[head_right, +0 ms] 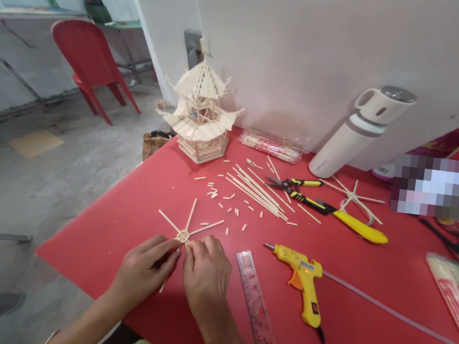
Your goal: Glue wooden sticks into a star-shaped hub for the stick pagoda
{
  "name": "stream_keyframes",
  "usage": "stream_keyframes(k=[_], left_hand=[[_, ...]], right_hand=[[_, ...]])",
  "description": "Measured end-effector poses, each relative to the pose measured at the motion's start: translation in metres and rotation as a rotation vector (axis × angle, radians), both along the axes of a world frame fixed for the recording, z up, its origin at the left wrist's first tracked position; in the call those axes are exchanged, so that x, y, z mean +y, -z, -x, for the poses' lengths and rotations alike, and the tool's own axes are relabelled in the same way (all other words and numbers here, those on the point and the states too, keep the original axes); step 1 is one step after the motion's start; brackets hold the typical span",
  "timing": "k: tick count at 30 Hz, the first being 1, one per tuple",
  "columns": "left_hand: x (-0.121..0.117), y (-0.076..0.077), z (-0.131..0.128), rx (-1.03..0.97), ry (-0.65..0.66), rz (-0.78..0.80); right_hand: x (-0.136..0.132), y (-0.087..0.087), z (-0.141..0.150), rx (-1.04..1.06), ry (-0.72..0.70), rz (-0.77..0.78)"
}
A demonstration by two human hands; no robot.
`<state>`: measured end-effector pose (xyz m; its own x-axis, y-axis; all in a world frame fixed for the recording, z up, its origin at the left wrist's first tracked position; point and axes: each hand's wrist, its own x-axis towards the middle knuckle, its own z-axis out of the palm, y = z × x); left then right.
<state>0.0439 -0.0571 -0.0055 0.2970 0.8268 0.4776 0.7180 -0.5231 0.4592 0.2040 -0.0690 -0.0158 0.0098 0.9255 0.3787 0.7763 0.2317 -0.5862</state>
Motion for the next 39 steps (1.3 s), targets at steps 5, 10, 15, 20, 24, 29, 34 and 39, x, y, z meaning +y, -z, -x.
stream_keyframes(k=[5,10,15,20,24,29,34,39], left_hand=[[-0.0007,0.0008,0.0008,0.004,-0.005,0.016],[-0.0004,0.0007,0.0006,-0.001,0.003,0.0],[-0.0005,-0.001,-0.001,-0.001,0.002,-0.002],[-0.0007,-0.0005,-0.0009,-0.006,0.002,-0.002],[-0.0004,-0.0009,-0.0006,-0.005,0.004,0.0],[-0.0003,-0.0016,-0.0005,-0.006,0.006,-0.018],[-0.0005,-0.0032,-0.001,-0.005,0.008,-0.013],[-0.0008,-0.0013,-0.001,-0.003,-0.003,-0.007]], right_hand=[[-0.0002,0.0019,0.0002,-0.018,0.009,0.007],[-0.0004,0.0039,0.0003,0.003,0.001,0.021],[-0.0005,0.0025,0.0007,0.014,0.006,0.013],[-0.0005,0.0027,0.0002,0.003,0.005,0.022],[-0.0003,0.0033,-0.0004,0.005,-0.005,0.024],[-0.0005,0.0025,-0.0005,-0.001,-0.003,0.007],[0.0,0.0017,-0.0012,0.007,0.008,-0.005],[0.0006,0.002,-0.0016,0.01,0.023,-0.039]])
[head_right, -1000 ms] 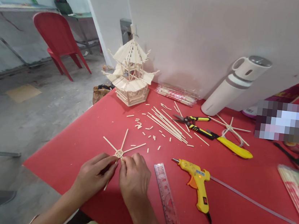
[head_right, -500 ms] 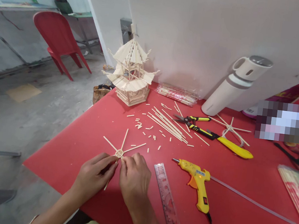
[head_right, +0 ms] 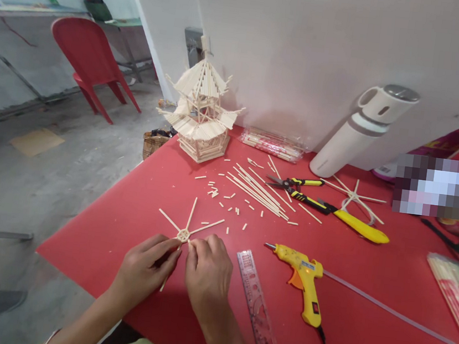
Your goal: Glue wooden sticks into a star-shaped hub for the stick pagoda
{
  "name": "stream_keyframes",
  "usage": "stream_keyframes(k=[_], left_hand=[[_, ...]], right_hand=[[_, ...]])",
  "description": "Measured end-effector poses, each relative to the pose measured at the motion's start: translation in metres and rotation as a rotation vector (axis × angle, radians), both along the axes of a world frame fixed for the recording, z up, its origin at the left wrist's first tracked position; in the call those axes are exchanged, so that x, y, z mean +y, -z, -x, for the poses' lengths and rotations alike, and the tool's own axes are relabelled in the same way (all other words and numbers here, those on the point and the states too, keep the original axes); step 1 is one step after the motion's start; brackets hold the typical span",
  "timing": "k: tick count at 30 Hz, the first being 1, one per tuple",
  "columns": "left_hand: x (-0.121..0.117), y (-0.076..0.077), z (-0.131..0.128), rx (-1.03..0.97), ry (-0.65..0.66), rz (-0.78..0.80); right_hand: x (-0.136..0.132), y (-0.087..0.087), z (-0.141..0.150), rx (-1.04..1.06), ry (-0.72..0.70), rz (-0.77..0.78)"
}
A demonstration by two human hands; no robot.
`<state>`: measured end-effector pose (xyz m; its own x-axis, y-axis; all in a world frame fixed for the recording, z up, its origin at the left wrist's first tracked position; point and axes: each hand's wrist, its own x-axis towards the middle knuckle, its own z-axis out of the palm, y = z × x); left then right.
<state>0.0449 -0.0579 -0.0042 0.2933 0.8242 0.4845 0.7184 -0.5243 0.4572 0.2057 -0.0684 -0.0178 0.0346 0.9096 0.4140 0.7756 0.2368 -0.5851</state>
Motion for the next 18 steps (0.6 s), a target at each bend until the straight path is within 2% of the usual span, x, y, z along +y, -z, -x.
stream_keyframes(k=[18], left_hand=[[-0.0005,-0.001,-0.0003,0.008,-0.01,0.026]], right_hand=[[0.0036,0.002,0.0013,-0.084,0.067,0.004]])
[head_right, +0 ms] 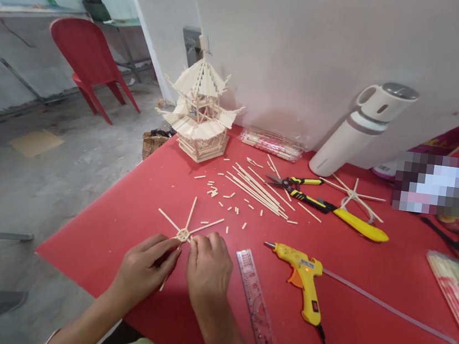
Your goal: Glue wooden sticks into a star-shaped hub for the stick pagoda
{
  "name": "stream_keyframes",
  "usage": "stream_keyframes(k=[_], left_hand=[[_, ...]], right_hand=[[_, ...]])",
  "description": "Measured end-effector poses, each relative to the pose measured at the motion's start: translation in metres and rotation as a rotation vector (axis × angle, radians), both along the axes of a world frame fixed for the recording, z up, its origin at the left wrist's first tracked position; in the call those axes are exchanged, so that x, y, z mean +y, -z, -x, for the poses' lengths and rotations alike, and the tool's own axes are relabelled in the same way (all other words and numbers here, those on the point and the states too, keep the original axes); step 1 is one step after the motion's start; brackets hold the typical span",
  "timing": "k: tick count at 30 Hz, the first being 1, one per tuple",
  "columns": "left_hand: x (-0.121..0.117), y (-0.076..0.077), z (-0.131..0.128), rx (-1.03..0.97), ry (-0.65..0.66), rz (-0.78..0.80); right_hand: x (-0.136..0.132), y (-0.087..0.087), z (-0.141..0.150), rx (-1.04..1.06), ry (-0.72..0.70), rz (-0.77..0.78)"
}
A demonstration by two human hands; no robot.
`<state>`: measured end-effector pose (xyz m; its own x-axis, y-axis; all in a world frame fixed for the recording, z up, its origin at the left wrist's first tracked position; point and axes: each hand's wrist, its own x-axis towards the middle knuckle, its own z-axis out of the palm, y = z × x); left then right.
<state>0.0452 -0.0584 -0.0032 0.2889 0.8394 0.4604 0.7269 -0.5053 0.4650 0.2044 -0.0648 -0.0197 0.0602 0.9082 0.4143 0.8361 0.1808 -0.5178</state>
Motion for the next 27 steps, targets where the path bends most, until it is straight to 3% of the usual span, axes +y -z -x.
stream_keyframes(k=[9,15,19,27], left_hand=[[0.0,0.001,0.001,0.009,0.003,-0.024],[0.0,0.005,0.002,0.006,-0.007,0.001],[0.0,0.008,0.004,-0.002,-0.002,0.04],[-0.002,0.003,0.003,-0.046,0.027,0.067]], right_hand=[[0.002,0.0,-0.002,0.11,0.011,-0.014],[-0.01,-0.01,-0.005,0.245,-0.072,0.071],[-0.029,-0.018,-0.008,0.142,-0.134,0.141],[-0.055,-0.031,-0.016,-0.029,-0.117,0.089]])
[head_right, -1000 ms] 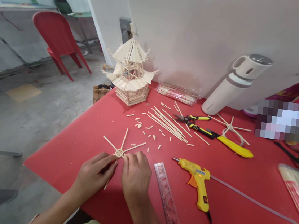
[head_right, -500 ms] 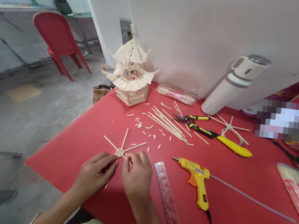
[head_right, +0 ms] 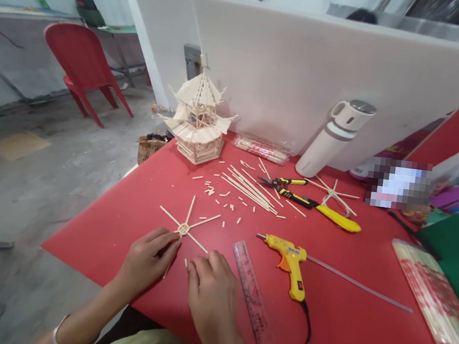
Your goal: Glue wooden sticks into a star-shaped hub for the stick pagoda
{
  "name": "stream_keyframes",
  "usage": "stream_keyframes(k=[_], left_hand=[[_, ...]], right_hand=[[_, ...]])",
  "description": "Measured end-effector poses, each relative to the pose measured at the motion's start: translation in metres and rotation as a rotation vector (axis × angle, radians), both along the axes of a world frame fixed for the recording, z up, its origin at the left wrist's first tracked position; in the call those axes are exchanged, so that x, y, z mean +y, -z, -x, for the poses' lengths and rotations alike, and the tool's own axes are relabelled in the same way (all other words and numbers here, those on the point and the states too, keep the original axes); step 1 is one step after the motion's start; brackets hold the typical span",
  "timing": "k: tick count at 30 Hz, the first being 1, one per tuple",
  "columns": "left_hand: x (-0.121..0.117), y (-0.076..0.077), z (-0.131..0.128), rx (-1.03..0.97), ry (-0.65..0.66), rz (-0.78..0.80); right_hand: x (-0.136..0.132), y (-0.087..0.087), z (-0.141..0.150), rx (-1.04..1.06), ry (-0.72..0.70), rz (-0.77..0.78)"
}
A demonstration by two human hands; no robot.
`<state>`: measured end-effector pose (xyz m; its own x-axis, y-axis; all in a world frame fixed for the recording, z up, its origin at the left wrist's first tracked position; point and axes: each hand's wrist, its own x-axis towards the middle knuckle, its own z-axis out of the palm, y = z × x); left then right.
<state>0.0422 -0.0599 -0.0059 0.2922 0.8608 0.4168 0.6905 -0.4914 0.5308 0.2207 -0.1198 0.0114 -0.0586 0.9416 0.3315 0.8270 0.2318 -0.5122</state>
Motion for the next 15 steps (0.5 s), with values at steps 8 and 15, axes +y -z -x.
stream_keyframes(k=[8,15], left_hand=[[-0.005,-0.003,0.011,-0.046,-0.053,-0.13],[-0.009,-0.008,0.021,0.14,-0.177,-0.06]], right_hand=[[-0.016,-0.004,-0.063,-0.148,0.3,-0.083],[-0.031,-0.005,-0.129,-0.231,0.631,0.068]])
